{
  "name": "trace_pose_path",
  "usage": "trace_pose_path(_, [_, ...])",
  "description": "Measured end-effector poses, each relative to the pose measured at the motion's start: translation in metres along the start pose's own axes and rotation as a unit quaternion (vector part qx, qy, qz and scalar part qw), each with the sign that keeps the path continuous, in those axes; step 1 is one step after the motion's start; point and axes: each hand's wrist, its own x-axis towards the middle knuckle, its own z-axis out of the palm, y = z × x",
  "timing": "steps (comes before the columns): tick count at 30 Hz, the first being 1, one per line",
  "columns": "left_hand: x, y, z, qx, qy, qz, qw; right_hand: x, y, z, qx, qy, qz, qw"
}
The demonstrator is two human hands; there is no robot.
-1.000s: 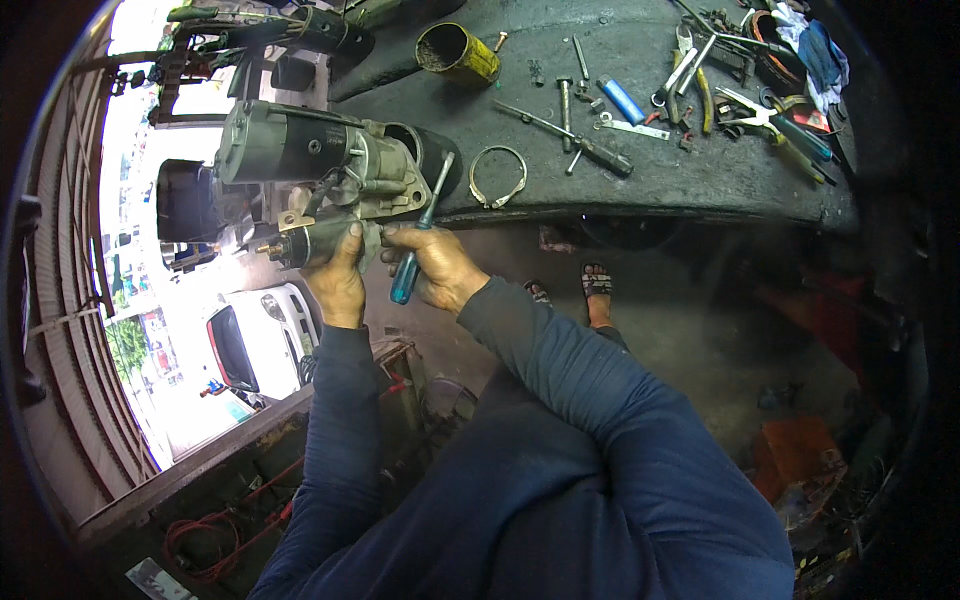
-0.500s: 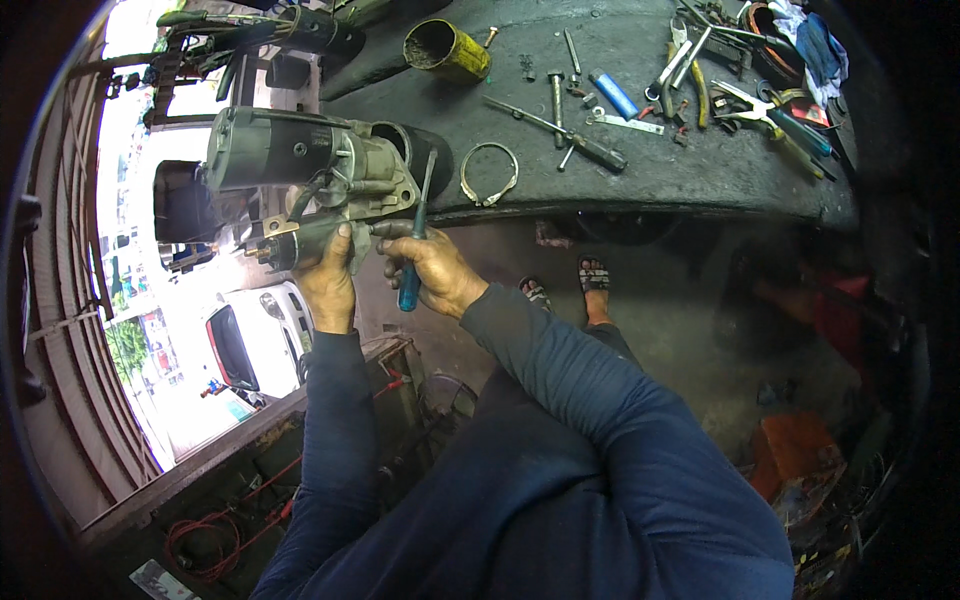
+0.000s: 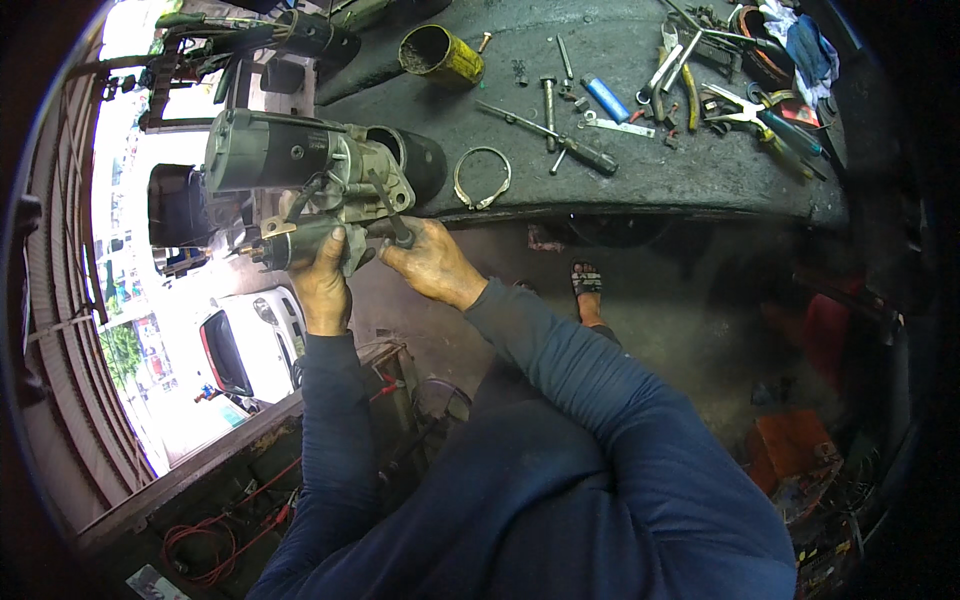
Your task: The person disassembles a starter motor on a workbench, removes a pin with a punch and hammer, and then reassembles the unit using a screwdriver and other hand tools. The person handles the motor housing, pin, and various fasteners throughout the process.
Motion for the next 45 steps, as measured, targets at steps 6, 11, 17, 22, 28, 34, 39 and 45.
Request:
trace_pose_path(6, [-0.004, 0.004, 0.002, 0.007, -0.014, -0.015, 1.000, -0.001, 0.009, 0.000, -0.058, 0.008, -0.102, 0.993])
trace_pose_path(11, [-0.004, -0.009, -0.006, 0.084, 0.001, 0.041, 0.996, 0.005, 0.020, -0.002, 0.212, -0.020, 0.088, 0.973])
trace_pose_path(17, [-0.005, -0.006, 0.001, 0.043, 0.032, 0.041, 0.998, 0.017, 0.032, 0.023, 0.434, 0.025, 0.184, 0.882])
trace_pose_path(22, [-0.005, -0.002, 0.014, 0.044, 0.056, 0.075, 0.995, 0.022, 0.028, 0.023, 0.478, 0.011, 0.206, 0.853])
trace_pose_path(28, [-0.006, -0.007, 0.001, 0.093, 0.039, 0.031, 0.994, 0.022, 0.026, 0.020, 0.497, -0.023, 0.244, 0.832])
trace_pose_path(34, [-0.007, 0.000, 0.004, 0.136, 0.048, 0.030, 0.989, 0.019, 0.015, 0.029, 0.480, 0.021, 0.235, 0.845])
trace_pose_path(39, [-0.012, 0.005, 0.009, 0.144, 0.072, 0.023, 0.987, 0.022, 0.019, 0.020, 0.497, -0.004, 0.271, 0.824])
trace_pose_path(45, [-0.010, 0.016, 0.007, 0.139, 0.047, -0.035, 0.989, 0.024, 0.019, 0.023, 0.525, -0.003, 0.263, 0.810])
